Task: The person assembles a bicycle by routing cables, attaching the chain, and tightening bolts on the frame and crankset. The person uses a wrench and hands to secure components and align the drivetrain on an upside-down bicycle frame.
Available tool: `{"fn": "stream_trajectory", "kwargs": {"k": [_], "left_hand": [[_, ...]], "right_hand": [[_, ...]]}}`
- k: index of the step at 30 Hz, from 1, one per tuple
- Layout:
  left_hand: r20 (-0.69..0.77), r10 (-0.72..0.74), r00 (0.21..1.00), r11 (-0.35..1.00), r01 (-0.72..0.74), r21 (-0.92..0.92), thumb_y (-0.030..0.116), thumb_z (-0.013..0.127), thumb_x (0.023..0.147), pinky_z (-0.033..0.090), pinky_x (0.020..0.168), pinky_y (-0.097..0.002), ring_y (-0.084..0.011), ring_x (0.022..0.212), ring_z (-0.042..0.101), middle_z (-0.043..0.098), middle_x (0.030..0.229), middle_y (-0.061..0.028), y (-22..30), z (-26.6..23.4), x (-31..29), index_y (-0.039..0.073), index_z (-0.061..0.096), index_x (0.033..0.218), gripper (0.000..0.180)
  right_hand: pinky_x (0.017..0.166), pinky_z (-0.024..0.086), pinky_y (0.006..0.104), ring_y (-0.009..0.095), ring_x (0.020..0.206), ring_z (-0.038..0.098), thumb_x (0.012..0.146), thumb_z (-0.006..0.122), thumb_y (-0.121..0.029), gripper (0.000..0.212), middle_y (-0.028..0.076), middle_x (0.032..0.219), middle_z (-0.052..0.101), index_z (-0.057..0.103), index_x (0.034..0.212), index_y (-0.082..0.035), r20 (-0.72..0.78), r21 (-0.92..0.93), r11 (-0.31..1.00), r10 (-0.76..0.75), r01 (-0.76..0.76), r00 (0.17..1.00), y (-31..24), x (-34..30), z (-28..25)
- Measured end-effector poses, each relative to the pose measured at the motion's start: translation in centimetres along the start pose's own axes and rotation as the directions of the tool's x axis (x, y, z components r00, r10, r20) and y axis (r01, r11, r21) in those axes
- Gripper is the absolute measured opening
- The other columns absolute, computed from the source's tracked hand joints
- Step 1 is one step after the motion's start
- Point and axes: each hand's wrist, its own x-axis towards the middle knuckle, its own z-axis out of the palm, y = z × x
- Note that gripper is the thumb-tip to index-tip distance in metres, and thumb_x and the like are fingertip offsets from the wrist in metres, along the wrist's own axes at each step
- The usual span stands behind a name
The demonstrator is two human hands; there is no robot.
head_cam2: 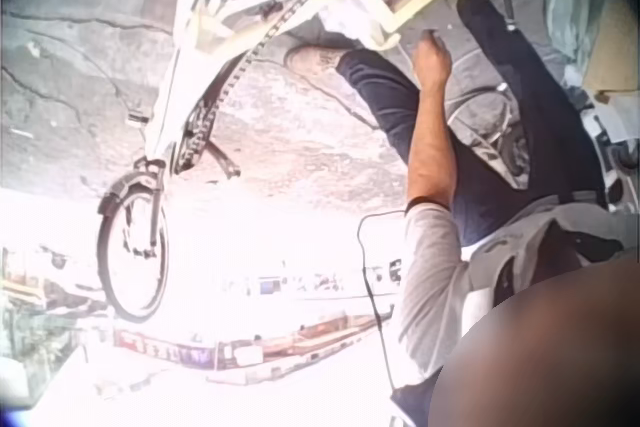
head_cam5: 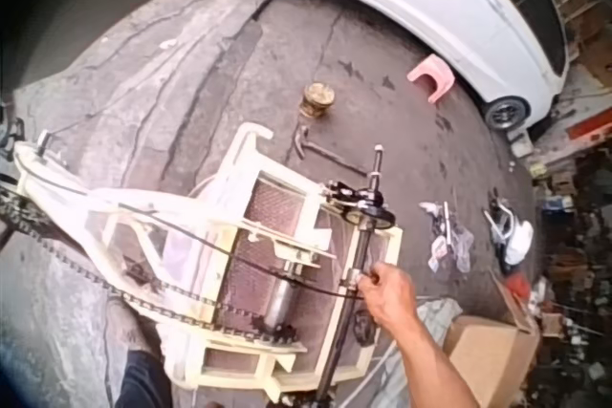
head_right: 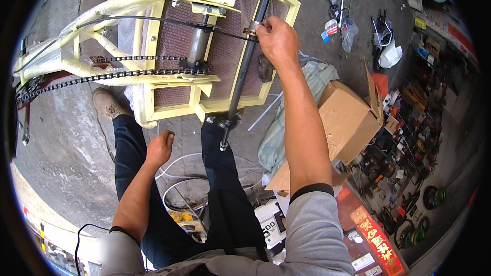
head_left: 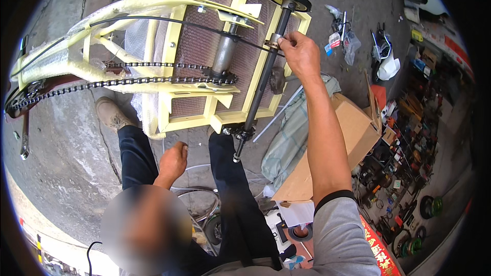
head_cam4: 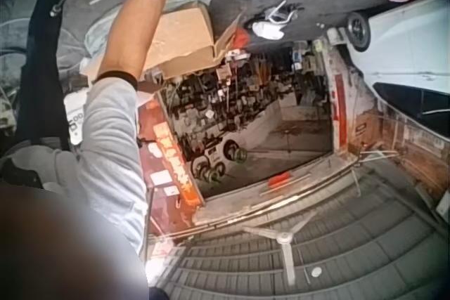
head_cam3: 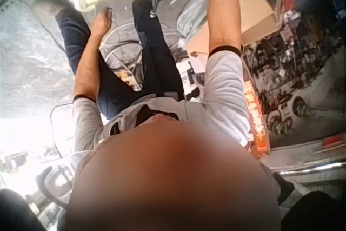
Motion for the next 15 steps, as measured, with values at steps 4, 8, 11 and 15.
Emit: {"fn": "stream_trajectory", "kwargs": {"k": [4,8,11,15], "left_hand": [[0.001,-0.001,1.000,1.000,0.001,-0.022,0.025,0.050,0.094,0.047,0.073,-0.0547,-0.0470,0.082,0.061,0.065,0.084,-0.0257,-0.2,0.1,0.2,0.005,0.062,0.098,0.024],[-0.003,0.020,1.000,1.000,-0.020,-0.024,0.026,0.050,0.094,0.047,0.073,-0.0541,-0.0465,0.082,0.061,0.065,0.083,-0.0253,-0.3,0.1,0.3,0.005,0.062,0.098,0.024],[-0.007,0.024,1.000,1.000,-0.024,-0.005,0.026,0.051,0.094,0.048,0.073,-0.0535,-0.0462,0.082,0.061,0.065,0.084,-0.0251,-0.1,0.2,0.4,0.006,0.063,0.098,0.024],[-0.009,0.038,0.999,0.999,-0.038,-0.021,0.026,0.050,0.095,0.047,0.073,-0.0533,-0.0455,0.082,0.061,0.065,0.085,-0.0242,0.4,0.3,0.6,0.007,0.063,0.099,0.023]], "right_hand": [[0.071,0.050,0.0428,0.034,0.078,0.065,0.078,0.067,-0.029,0.024,0.013,0.078,0.068,0.068,0.084,-0.006,0.015,-0.017,1.000,0.013,-0.013,1.000,-0.2,-0.1,-0.1],[0.069,0.049,0.0427,0.032,0.077,0.065,0.078,0.068,-0.028,0.025,0.012,0.080,0.068,0.065,0.085,-0.005,-0.049,-0.115,0.993,-0.042,0.036,0.998,-0.9,-0.2,0.1],[0.070,0.049,0.0440,0.034,0.080,0.064,0.079,0.067,-0.028,0.024,0.013,0.082,0.067,0.064,0.084,-0.005,-0.079,-0.160,0.986,-0.054,0.041,0.995,-1.4,-0.5,0.3],[0.073,0.049,0.0445,0.036,0.083,0.064,0.082,0.064,-0.025,0.022,0.016,0.086,0.067,0.065,0.088,-0.004,-0.067,-0.114,0.993,-0.043,0.035,0.997,-1.3,-0.9,0.3]]}}
